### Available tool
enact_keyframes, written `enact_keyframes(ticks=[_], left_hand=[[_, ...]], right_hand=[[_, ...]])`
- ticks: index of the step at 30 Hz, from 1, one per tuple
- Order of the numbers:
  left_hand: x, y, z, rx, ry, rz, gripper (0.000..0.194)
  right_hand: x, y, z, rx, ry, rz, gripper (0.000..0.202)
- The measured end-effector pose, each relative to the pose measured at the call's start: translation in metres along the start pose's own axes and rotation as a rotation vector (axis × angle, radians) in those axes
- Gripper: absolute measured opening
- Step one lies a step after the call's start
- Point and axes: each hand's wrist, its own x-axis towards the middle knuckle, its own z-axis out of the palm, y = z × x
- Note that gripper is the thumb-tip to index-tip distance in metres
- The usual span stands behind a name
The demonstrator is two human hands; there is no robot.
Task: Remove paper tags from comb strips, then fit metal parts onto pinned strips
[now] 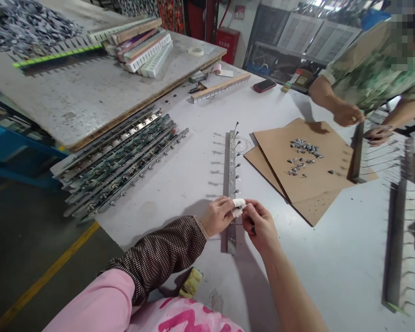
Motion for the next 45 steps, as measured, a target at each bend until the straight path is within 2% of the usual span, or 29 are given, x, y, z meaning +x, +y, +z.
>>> enact_keyframes(ticks=[5, 9, 15, 20, 22, 25, 28, 31, 34, 37, 40, 42, 45], left_hand=[[0.001, -0.004, 0.01, -0.044, -0.031, -0.058, 0.022], [0.0, -0.002, 0.013, -0.14, 0.004, -0.094, 0.025], [0.002, 0.003, 0.004, -0.239, 0.011, -0.154, 0.028], [0.001, 0.027, -0.02, -0.246, 0.127, -0.271, 0.037], [0.001, 0.042, -0.025, -0.32, 0.095, -0.34, 0.035], [0.004, 0.059, -0.025, -0.515, 0.014, -0.427, 0.031], [0.006, 0.066, -0.021, -0.616, 0.054, -0.484, 0.02], [0.004, 0.066, -0.018, -0.505, 0.147, -0.463, 0.011], [-0.001, 0.065, -0.015, -0.289, 0.208, -0.337, 0.004], [-0.004, 0.067, -0.011, -0.192, 0.196, -0.203, 0.008], [-0.007, 0.068, -0.012, -0.247, 0.133, -0.146, 0.009], [-0.01, 0.065, -0.015, -0.273, 0.099, -0.135, 0.011], [-0.018, 0.055, -0.018, -0.221, 0.101, -0.205, 0.025]], right_hand=[[0.005, -0.004, -0.01, 0.11, 0.074, 0.006, 0.035], [0.003, -0.011, -0.009, 0.168, 0.086, -0.021, 0.034], [-0.012, -0.019, -0.005, 0.228, 0.056, -0.019, 0.033], [-0.026, -0.024, 0.0, 0.269, 0.024, -0.022, 0.029], [-0.031, -0.026, 0.005, 0.265, -0.005, -0.028, 0.028], [-0.038, -0.028, 0.013, 0.239, -0.038, -0.044, 0.026], [-0.043, -0.028, 0.018, 0.16, 0.003, -0.093, 0.028], [-0.049, -0.022, 0.018, 0.058, 0.121, -0.146, 0.032], [-0.055, -0.014, 0.018, 0.022, 0.141, -0.103, 0.036], [-0.06, -0.008, 0.021, 0.011, 0.162, -0.123, 0.039], [-0.061, -0.008, 0.019, -0.03, 0.246, -0.201, 0.037], [-0.058, -0.01, 0.011, -0.089, 0.267, -0.246, 0.036], [-0.055, -0.012, -0.006, -0.305, 0.211, -0.293, 0.032]])
